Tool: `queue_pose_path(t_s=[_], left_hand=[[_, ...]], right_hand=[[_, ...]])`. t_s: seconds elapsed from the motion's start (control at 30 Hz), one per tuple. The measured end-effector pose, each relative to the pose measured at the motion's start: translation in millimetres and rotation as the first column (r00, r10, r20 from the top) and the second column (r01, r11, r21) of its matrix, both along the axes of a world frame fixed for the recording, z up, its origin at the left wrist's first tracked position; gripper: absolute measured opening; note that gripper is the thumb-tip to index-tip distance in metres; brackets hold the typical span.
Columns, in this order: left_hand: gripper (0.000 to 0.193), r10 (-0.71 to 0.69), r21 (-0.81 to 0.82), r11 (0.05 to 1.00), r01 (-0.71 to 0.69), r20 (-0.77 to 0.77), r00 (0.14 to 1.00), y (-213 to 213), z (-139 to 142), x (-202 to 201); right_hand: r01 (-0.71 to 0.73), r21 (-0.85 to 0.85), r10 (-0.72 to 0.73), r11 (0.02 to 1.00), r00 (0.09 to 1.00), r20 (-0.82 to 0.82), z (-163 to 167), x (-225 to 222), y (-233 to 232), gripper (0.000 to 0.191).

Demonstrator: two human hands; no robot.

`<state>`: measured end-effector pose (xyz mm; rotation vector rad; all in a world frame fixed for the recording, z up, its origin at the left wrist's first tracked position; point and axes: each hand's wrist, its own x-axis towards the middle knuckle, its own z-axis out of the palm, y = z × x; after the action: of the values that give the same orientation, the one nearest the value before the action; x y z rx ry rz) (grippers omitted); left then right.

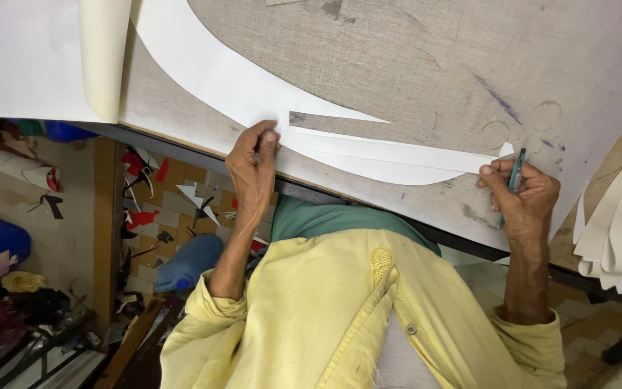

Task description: The person lays out white fabric on a worktable, places a curved paper pattern on top, and uses a ruler and a cutting tool to trace and cut the fabric along the pattern. The person then cuts additional straight strips from the fabric and sets them aside.

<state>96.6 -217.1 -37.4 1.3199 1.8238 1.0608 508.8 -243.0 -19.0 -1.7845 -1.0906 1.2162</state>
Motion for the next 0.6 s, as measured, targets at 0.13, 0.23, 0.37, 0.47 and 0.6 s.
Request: queue_pose_path(t_s=[0.13,0.23,0.37,0.47,0.6], left_hand=[[0.032,-0.105,0.023,0.994,0.109,-0.132,0.986,-3.4,1.2,2.2],[0.029,-0.112,0.026,0.993,0.115,-0.102,0.988,-3.6,0.4,1.4],[0.024,-0.107,-0.009,0.994,0.106,-0.093,0.990,-3.1,0.5,-0.2],[0.032,-0.131,0.011,0.991,0.133,-0.111,0.985,-3.4,2.4,1.1],[0.021,-0.158,0.037,0.985,0.167,-0.174,0.972,-3.3,5.4,2.5]], right_hand=[[-0.023,0.020,0.023,1.000,1.000,0.016,0.4,-0.2,-0.6,0.012],[-0.002,0.019,0.002,1.000,1.000,-0.016,2.3,-1.2,-0.8,0.012],[-0.005,0.001,0.005,1.000,0.997,-0.075,7.0,-4.0,-0.6,0.011],[-0.004,-0.010,0.003,1.000,0.996,-0.086,10.7,-6.3,-0.1,0.010],[-0.036,0.009,0.036,0.999,0.994,-0.105,12.3,-3.5,-2.1,0.011]])
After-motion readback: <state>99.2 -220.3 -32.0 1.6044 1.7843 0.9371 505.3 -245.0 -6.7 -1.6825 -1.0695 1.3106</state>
